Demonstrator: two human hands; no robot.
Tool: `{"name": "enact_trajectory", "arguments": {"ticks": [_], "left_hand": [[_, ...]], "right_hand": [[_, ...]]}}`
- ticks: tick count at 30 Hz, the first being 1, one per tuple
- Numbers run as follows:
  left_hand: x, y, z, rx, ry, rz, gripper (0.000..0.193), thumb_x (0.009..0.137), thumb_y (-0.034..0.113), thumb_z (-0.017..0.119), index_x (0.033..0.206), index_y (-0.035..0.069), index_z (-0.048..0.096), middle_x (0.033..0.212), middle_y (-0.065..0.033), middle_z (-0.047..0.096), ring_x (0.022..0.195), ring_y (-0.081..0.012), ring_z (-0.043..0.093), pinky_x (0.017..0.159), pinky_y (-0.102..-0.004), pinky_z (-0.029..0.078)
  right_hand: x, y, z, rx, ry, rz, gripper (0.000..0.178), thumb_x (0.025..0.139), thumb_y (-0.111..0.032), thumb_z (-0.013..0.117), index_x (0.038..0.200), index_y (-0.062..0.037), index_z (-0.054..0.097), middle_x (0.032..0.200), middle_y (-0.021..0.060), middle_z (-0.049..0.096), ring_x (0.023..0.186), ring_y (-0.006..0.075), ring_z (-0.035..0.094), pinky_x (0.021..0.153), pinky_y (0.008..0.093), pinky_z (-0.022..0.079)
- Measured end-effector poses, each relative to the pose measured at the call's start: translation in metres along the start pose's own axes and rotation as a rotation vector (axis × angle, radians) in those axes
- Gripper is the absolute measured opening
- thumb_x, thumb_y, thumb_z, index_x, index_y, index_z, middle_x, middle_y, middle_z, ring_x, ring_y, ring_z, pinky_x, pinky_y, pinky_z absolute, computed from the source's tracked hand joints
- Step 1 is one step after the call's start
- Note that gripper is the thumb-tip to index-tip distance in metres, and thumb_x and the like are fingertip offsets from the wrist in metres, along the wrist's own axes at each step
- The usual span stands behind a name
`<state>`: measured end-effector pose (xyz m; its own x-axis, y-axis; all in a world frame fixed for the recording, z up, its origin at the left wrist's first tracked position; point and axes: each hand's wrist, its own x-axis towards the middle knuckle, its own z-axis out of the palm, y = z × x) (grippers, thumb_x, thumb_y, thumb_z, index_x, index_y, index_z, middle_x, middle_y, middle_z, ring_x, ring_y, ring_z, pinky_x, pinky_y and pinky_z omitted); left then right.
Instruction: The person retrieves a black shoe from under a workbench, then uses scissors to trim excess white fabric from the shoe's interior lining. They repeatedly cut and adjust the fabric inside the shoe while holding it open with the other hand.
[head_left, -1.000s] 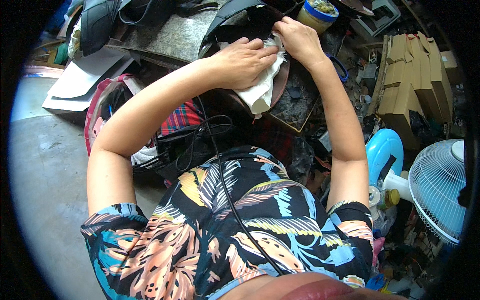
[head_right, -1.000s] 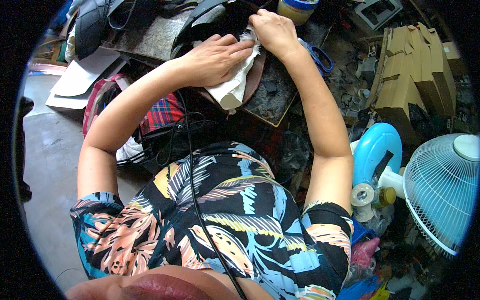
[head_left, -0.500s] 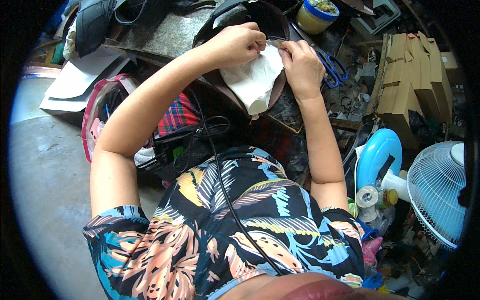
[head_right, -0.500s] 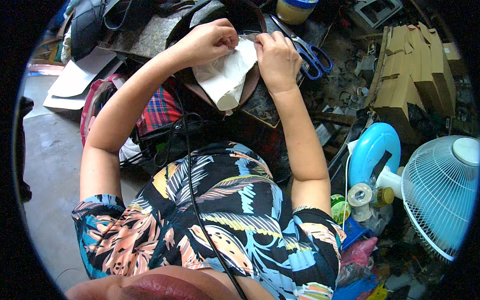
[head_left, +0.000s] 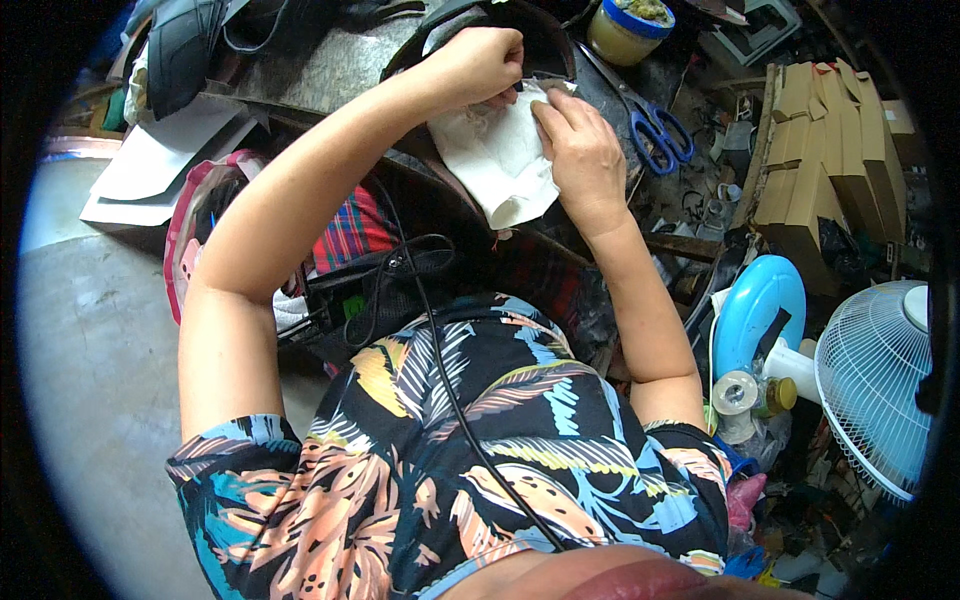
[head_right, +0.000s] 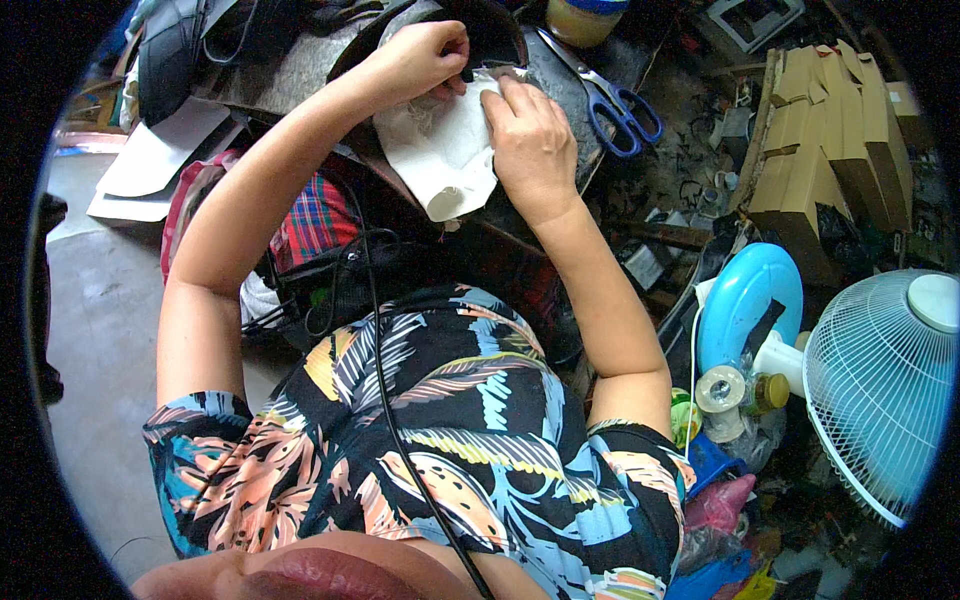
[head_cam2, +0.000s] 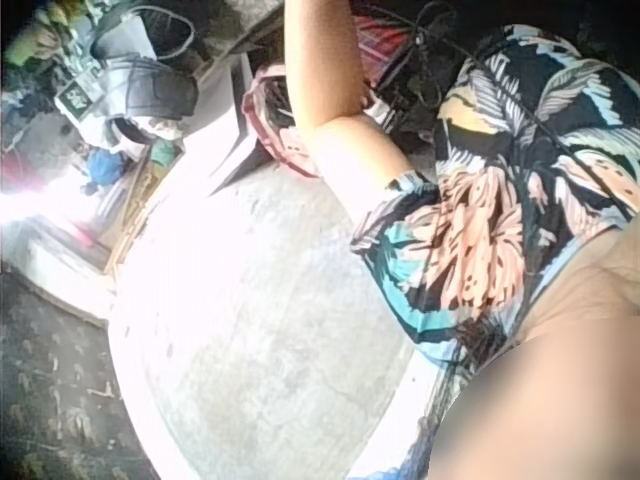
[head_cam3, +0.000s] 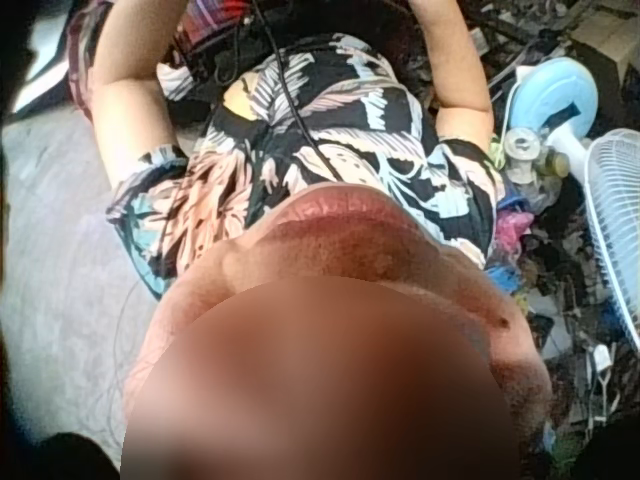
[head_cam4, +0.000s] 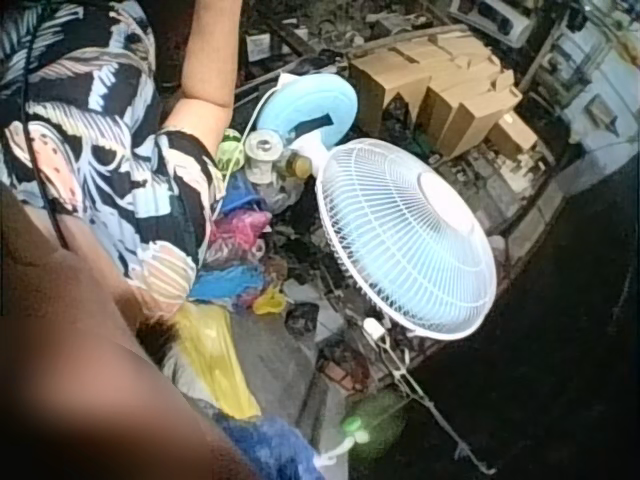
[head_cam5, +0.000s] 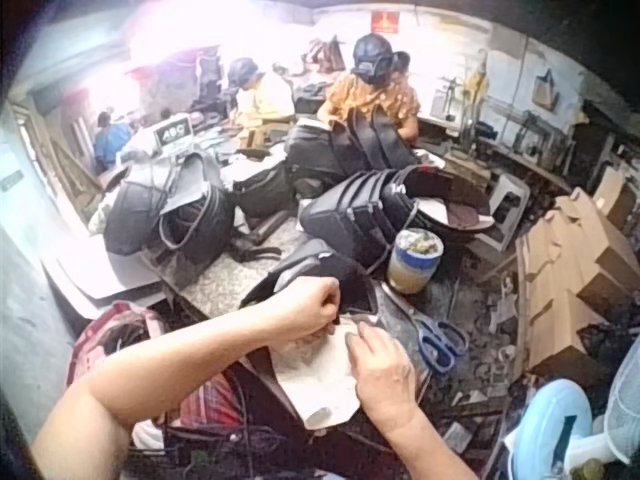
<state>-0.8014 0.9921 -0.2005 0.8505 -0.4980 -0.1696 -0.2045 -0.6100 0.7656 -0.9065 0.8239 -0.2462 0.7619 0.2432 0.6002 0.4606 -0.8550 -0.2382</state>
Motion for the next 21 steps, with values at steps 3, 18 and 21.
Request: {"name": "enact_trajectory", "arguments": {"ticks": [3,18,21], "left_hand": [[0.013,0.008,0.005,0.167,-0.017,-0.001,0.021,0.094,0.017,0.064,0.094,-0.003,0.065,0.078,-0.0145,0.070,0.069,-0.0205,0.073,0.062,-0.0318,0.061],[0.035,-0.002,0.000,0.118,-0.032,-0.032,0.027,0.090,0.020,0.064,0.092,-0.006,0.069,0.067,-0.0151,0.069,0.057,-0.0196,0.070,0.050,-0.0327,0.058],[0.033,-0.004,0.002,0.215,-0.033,0.018,0.028,0.090,0.022,0.068,0.095,-0.005,0.068,0.067,-0.0140,0.068,0.055,-0.0184,0.068,0.050,-0.0323,0.057]], "right_hand": [[-0.002,0.002,0.004,-0.037,-0.026,-0.018,0.026,0.084,-0.010,0.062,0.108,-0.0053,0.069,0.113,0.0093,0.069,0.108,0.0248,0.065,0.092,0.0389,0.050],[-0.002,0.003,0.005,-0.048,-0.025,0.010,0.025,0.081,-0.011,0.065,0.106,-0.0078,0.070,0.118,0.0075,0.069,0.109,0.0232,0.064,0.092,0.0390,0.048],[-0.002,0.003,0.005,-0.043,-0.026,0.018,0.026,0.080,-0.011,0.066,0.106,-0.0081,0.070,0.119,0.0078,0.069,0.109,0.0235,0.064,0.093,0.0395,0.048]]}}
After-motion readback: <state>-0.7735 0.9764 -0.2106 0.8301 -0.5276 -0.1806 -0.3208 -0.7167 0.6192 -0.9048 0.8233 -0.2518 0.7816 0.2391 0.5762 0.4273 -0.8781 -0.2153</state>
